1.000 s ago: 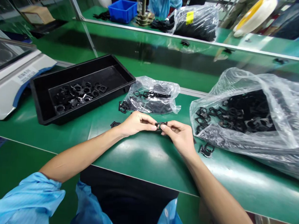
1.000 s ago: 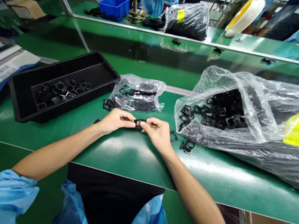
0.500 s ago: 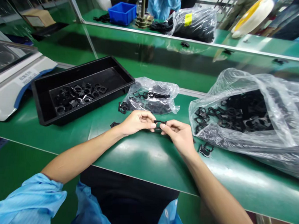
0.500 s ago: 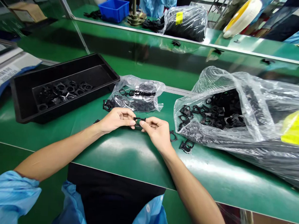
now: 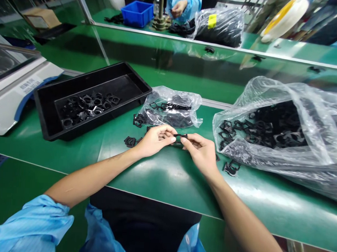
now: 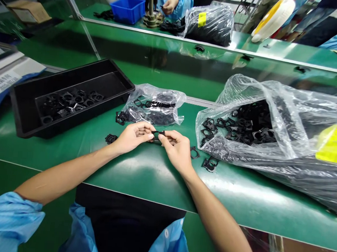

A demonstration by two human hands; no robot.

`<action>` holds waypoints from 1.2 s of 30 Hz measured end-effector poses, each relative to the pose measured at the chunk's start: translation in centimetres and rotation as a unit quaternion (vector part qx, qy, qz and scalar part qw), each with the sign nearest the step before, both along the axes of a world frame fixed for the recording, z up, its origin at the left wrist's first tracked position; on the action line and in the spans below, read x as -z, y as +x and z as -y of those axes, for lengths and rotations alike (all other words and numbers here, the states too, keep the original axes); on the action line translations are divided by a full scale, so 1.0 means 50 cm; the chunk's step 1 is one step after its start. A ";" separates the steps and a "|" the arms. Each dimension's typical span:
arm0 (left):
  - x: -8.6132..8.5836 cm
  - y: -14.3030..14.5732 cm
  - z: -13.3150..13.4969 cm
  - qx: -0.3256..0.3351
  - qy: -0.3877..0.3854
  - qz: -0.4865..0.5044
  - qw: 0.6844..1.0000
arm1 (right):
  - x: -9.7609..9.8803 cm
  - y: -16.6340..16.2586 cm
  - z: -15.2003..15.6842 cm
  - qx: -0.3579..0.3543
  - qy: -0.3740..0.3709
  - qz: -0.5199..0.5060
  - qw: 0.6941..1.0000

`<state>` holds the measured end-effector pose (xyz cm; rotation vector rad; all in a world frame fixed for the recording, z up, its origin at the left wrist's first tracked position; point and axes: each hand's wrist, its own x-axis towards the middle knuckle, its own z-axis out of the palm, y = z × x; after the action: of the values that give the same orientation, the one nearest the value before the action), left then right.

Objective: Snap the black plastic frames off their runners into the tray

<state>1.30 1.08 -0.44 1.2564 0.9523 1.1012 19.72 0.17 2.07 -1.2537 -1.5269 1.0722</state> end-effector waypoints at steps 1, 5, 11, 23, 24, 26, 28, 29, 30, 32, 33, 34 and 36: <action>0.000 -0.001 0.000 -0.003 0.008 -0.005 1.000 | 0.001 0.001 0.000 -0.003 0.015 0.016 1.000; 0.000 -0.001 0.000 0.021 0.016 -0.001 1.000 | 0.002 0.004 0.003 -0.025 0.054 0.063 0.996; -0.001 0.004 0.002 0.004 -0.040 0.061 0.997 | 0.001 0.004 0.002 -0.020 0.002 -0.013 1.000; 0.001 0.005 0.001 -0.014 -0.034 0.078 0.996 | 0.010 0.001 0.004 -0.001 0.043 -0.001 0.999; 0.002 0.005 0.001 -0.012 -0.034 0.079 0.996 | 0.010 0.001 0.003 0.004 0.044 -0.005 0.999; 0.002 0.006 0.002 -0.010 -0.032 0.081 0.996 | 0.009 0.001 0.002 0.010 0.048 -0.008 0.999; 0.000 0.006 0.004 -0.013 -0.028 0.085 0.996 | 0.008 0.001 0.003 0.012 0.054 -0.006 0.998; 0.000 0.007 0.005 -0.015 -0.025 0.086 0.996 | 0.007 0.001 0.004 0.012 0.057 -0.003 0.998; -0.001 0.008 0.006 -0.016 -0.021 0.085 0.996 | 0.006 0.000 0.005 0.012 0.063 0.000 0.998; -0.002 0.008 0.009 -0.016 -0.016 0.077 0.997 | 0.004 0.000 0.008 0.011 0.082 0.012 0.996; -0.002 0.009 0.011 -0.016 -0.015 0.072 0.997 | 0.003 0.000 0.010 0.011 0.096 0.022 0.995; -0.002 0.009 0.012 -0.014 -0.015 0.068 0.997 | 0.002 0.000 0.011 0.012 0.111 0.033 0.993; -0.002 0.009 0.014 -0.005 -0.017 0.066 0.998 | 0.001 0.001 0.012 0.015 0.132 0.053 0.990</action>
<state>1.77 0.37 -0.33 1.1366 0.8752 1.1568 19.79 -0.43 2.00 -1.1597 -1.6626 0.7653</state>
